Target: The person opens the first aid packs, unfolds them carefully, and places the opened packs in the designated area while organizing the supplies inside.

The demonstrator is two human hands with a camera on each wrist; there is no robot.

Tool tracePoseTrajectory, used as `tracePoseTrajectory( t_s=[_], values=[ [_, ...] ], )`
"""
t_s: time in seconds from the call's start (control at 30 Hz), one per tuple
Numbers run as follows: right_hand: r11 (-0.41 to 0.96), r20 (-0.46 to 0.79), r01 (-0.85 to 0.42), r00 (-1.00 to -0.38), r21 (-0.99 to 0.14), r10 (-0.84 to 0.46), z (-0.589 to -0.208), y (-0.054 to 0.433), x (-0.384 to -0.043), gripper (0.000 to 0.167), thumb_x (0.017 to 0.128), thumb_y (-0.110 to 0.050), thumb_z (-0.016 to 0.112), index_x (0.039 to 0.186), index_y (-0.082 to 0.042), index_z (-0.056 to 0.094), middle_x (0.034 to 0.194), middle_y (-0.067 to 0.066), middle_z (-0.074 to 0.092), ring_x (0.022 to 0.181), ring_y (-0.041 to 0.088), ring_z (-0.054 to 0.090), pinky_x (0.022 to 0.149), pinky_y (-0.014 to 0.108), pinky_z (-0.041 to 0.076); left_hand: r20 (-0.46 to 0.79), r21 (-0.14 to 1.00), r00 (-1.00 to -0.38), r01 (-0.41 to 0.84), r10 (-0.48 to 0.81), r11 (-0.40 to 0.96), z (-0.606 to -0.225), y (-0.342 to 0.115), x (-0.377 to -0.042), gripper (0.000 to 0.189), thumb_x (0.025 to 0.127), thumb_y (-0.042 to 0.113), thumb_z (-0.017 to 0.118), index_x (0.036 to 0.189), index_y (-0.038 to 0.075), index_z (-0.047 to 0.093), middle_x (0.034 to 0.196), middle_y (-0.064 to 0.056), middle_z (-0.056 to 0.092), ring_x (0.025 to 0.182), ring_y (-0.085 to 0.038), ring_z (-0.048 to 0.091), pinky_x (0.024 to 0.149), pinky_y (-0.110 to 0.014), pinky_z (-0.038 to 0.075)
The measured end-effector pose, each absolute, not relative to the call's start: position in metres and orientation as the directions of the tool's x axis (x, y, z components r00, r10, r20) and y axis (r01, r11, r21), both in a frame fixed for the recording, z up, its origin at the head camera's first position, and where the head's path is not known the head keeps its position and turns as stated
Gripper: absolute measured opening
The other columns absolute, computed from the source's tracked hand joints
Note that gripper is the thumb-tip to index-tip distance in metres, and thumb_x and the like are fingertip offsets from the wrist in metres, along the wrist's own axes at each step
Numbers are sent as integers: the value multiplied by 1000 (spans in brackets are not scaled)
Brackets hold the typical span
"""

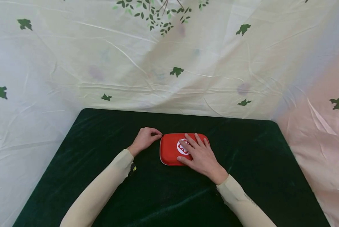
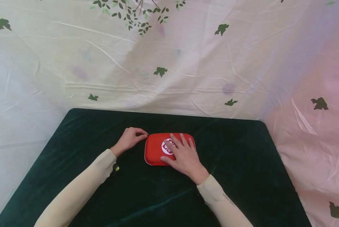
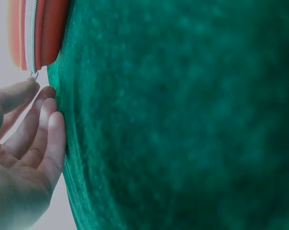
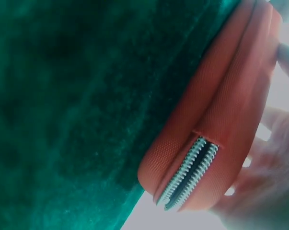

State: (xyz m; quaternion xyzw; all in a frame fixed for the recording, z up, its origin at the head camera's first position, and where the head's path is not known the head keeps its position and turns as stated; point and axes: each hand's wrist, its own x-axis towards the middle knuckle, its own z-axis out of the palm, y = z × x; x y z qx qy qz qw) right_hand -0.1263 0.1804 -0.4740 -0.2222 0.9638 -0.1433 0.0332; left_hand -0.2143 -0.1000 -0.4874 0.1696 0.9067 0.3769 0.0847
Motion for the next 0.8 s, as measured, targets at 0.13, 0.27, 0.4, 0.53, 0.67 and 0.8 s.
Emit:
tracePoseTrajectory(
  t_s=[0.13,0.27,0.4,0.53,0.67,0.8],
  values=[
    [870,-20,-407,-903,-280,-429,-472,182,-127,78,95,-73,53,160,-31,41,170,3,27,156,42,16,122,67,11,-19,689,-918,274,395,671,-487,-101,-215,19,100,18,70,115,10,78,113,-6,75,91,-20,61,84,-39,54],
    [875,-30,-396,-907,-280,-420,-471,183,-127,78,94,-72,55,159,-32,42,170,2,27,156,41,16,123,66,11,-20,681,-918,277,395,678,-488,-100,-215,18,100,17,71,114,10,78,114,-7,74,99,-22,63,91,-43,54],
    [873,-26,-391,-909,-291,-416,-470,183,-126,78,94,-71,57,159,-31,44,170,3,28,156,41,16,122,67,11,-13,678,-921,279,391,680,-489,-100,-216,16,99,16,71,112,10,78,112,-7,73,99,-22,63,92,-44,54],
    [873,-34,-382,-911,-303,-410,-470,182,-127,77,94,-70,57,159,-31,44,170,3,27,156,41,16,122,67,10,-15,682,-923,272,384,679,-490,-101,-217,14,100,16,70,110,11,78,110,-7,72,95,-22,61,89,-42,54],
    [869,-42,-381,-909,-314,-414,-471,181,-128,77,94,-70,57,159,-31,43,170,2,26,157,40,15,122,68,9,-17,695,-922,268,388,668,-492,-103,-216,10,100,14,69,106,11,76,107,-6,70,91,-22,59,85,-40,54],
    [868,-49,-379,-908,-320,-415,-472,180,-129,77,94,-70,57,159,-31,42,170,2,26,157,40,14,122,69,9,-8,706,-917,276,398,652,-493,-106,-216,7,100,13,68,104,13,74,104,-6,69,89,-21,58,82,-39,53]
  ],
)
